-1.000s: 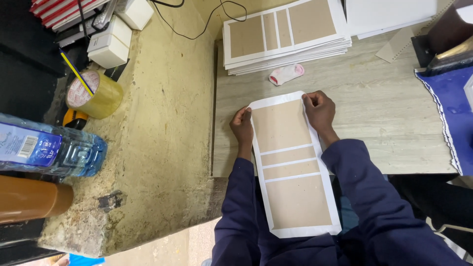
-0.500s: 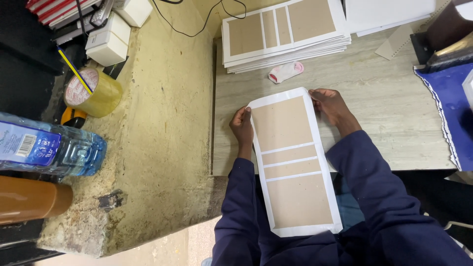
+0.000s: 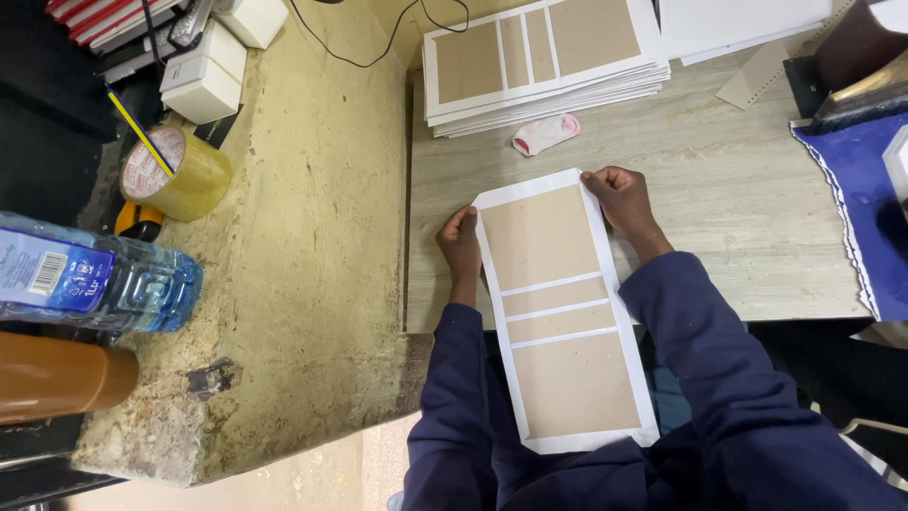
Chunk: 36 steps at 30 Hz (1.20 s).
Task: Folding and pressing cardboard or paper covers, likely for books or folders, using a small applicator for adhesive or smoothing.
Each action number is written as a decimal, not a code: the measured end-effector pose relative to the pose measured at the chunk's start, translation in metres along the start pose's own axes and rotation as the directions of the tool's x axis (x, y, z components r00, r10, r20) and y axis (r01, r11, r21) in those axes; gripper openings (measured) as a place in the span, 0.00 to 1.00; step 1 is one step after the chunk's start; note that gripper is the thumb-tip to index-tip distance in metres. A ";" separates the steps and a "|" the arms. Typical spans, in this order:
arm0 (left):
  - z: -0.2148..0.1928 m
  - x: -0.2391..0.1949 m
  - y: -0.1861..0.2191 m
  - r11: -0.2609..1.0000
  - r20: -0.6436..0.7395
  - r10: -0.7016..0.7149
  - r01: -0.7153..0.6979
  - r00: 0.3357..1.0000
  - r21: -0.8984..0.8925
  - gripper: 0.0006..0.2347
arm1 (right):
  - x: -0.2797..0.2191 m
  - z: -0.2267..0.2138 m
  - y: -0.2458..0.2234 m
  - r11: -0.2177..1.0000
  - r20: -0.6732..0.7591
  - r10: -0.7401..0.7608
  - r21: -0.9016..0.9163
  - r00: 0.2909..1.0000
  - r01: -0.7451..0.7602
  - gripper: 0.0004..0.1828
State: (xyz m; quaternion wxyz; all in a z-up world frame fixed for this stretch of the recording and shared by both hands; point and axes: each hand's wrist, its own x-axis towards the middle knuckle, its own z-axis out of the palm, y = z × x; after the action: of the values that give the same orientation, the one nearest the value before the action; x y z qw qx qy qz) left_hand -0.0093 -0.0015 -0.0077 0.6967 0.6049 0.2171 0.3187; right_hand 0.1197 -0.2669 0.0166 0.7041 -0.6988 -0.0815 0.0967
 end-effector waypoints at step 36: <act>-0.028 0.044 0.032 0.877 0.453 -0.403 0.193 0.796 0.440 0.12 | 0.015 -0.034 -0.042 0.963 0.461 0.191 -0.260 0.867 -0.074 0.08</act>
State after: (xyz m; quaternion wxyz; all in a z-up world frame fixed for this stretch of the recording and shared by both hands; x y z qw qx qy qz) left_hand -0.0034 0.0512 0.0228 0.6436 0.7467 0.1663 -0.0242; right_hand 0.1439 -0.2963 0.0575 0.5660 -0.7345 -0.2165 0.3055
